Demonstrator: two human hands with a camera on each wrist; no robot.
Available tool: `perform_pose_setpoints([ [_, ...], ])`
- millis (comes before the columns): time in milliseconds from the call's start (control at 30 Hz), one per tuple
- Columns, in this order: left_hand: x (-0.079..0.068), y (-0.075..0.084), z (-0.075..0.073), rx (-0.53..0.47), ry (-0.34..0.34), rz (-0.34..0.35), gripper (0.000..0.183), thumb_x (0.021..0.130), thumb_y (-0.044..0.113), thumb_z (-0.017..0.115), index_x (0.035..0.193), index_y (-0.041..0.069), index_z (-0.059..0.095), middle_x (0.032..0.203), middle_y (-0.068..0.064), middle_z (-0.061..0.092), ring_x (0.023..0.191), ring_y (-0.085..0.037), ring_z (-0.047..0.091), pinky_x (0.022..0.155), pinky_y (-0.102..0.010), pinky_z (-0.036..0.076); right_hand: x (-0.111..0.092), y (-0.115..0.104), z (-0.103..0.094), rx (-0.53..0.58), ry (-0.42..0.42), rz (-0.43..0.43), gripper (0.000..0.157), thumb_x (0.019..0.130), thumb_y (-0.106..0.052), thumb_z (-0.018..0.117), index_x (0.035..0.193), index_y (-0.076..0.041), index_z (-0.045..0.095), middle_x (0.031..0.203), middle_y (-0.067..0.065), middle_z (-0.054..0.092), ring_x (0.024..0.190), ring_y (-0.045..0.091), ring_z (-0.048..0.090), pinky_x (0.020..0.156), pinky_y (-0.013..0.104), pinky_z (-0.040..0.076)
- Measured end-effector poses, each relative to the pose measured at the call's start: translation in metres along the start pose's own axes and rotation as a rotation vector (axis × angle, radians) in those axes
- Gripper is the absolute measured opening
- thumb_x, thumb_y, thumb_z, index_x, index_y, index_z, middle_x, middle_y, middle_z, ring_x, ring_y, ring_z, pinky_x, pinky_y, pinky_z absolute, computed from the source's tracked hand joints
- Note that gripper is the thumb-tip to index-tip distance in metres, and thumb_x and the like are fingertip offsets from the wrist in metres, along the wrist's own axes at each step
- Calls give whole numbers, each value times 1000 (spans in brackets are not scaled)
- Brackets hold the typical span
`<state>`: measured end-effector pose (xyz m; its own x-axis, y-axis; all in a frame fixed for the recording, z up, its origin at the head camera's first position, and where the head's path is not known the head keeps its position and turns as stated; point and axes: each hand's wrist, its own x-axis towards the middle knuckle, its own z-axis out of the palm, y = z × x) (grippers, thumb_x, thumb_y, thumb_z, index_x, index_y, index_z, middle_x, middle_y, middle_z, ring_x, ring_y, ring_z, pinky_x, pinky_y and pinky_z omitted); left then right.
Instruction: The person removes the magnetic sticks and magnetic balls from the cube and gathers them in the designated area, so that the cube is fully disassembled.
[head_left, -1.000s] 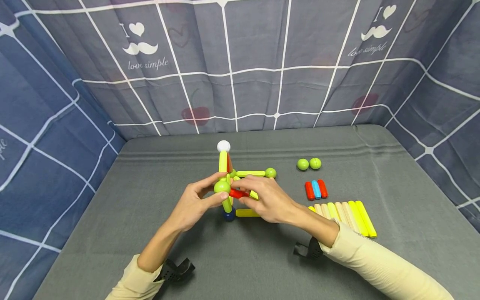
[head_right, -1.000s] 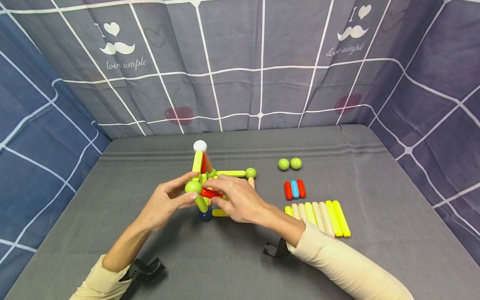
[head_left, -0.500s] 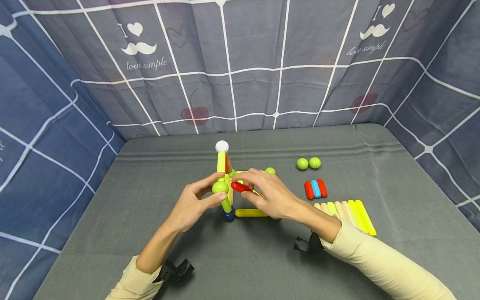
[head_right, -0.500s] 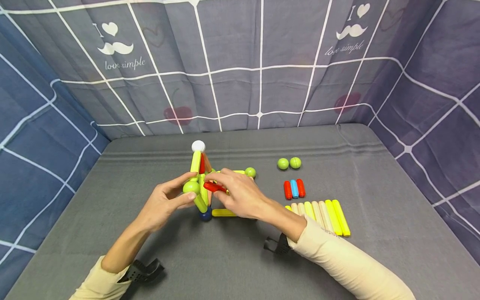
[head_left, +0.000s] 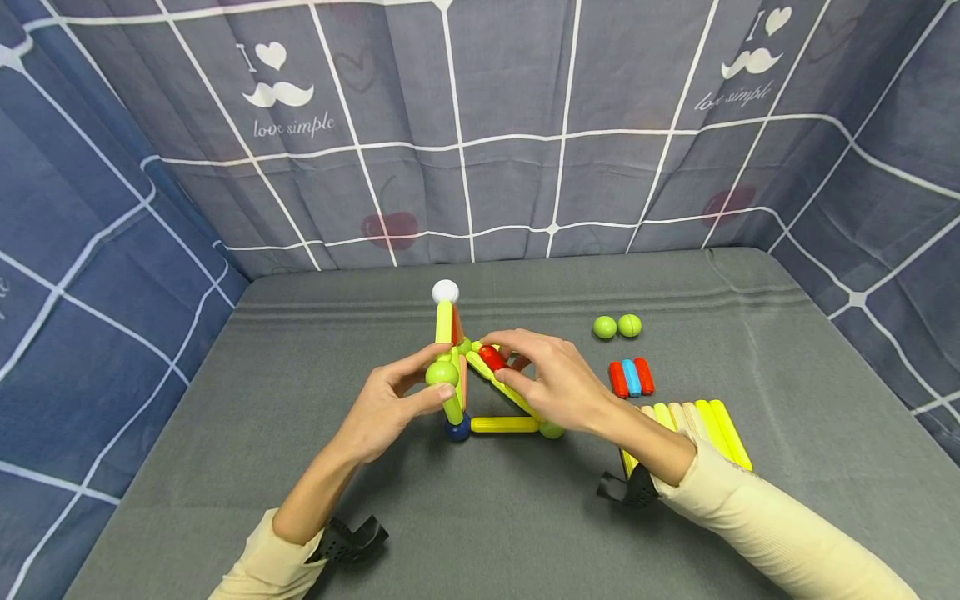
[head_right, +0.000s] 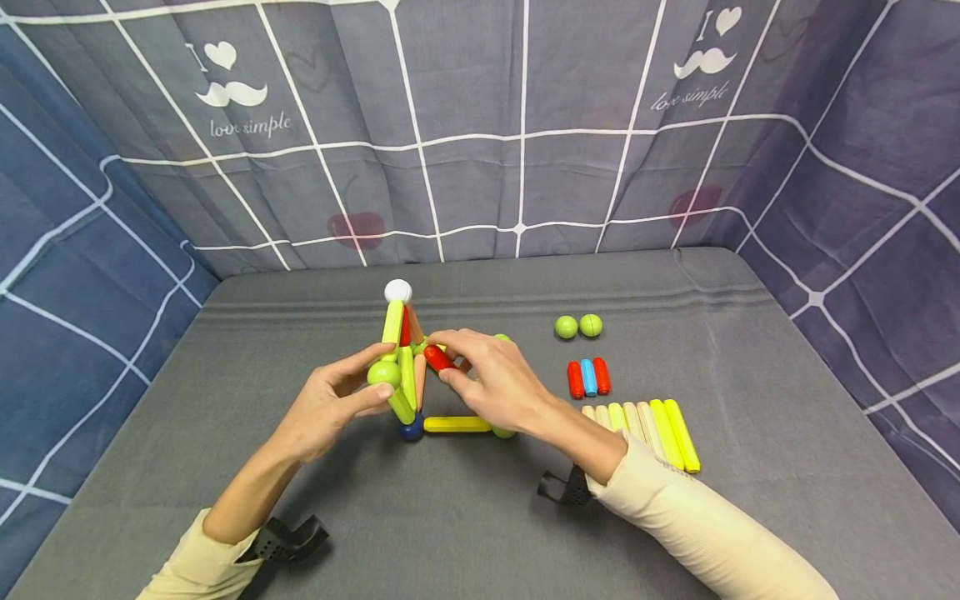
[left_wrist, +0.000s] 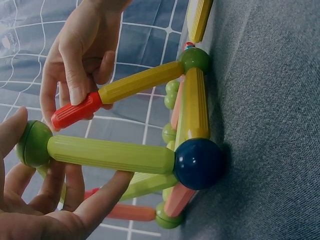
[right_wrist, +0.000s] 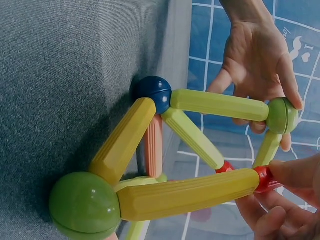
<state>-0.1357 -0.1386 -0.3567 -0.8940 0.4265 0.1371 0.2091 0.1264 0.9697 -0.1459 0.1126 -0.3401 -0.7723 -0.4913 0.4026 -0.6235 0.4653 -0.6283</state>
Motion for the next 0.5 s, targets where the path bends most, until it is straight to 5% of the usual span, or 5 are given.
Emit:
perform_pose_setpoints([
  [500, 0, 1, 1, 3, 10, -18, 55, 93, 12, 70, 144, 8, 51, 116, -16, 59, 111, -30, 56, 82, -35, 55, -1, 3, -9, 76, 29, 84, 33, 93, -9, 69, 125, -13, 63, 113, -5, 66, 80, 8, 67, 64, 28, 54],
])
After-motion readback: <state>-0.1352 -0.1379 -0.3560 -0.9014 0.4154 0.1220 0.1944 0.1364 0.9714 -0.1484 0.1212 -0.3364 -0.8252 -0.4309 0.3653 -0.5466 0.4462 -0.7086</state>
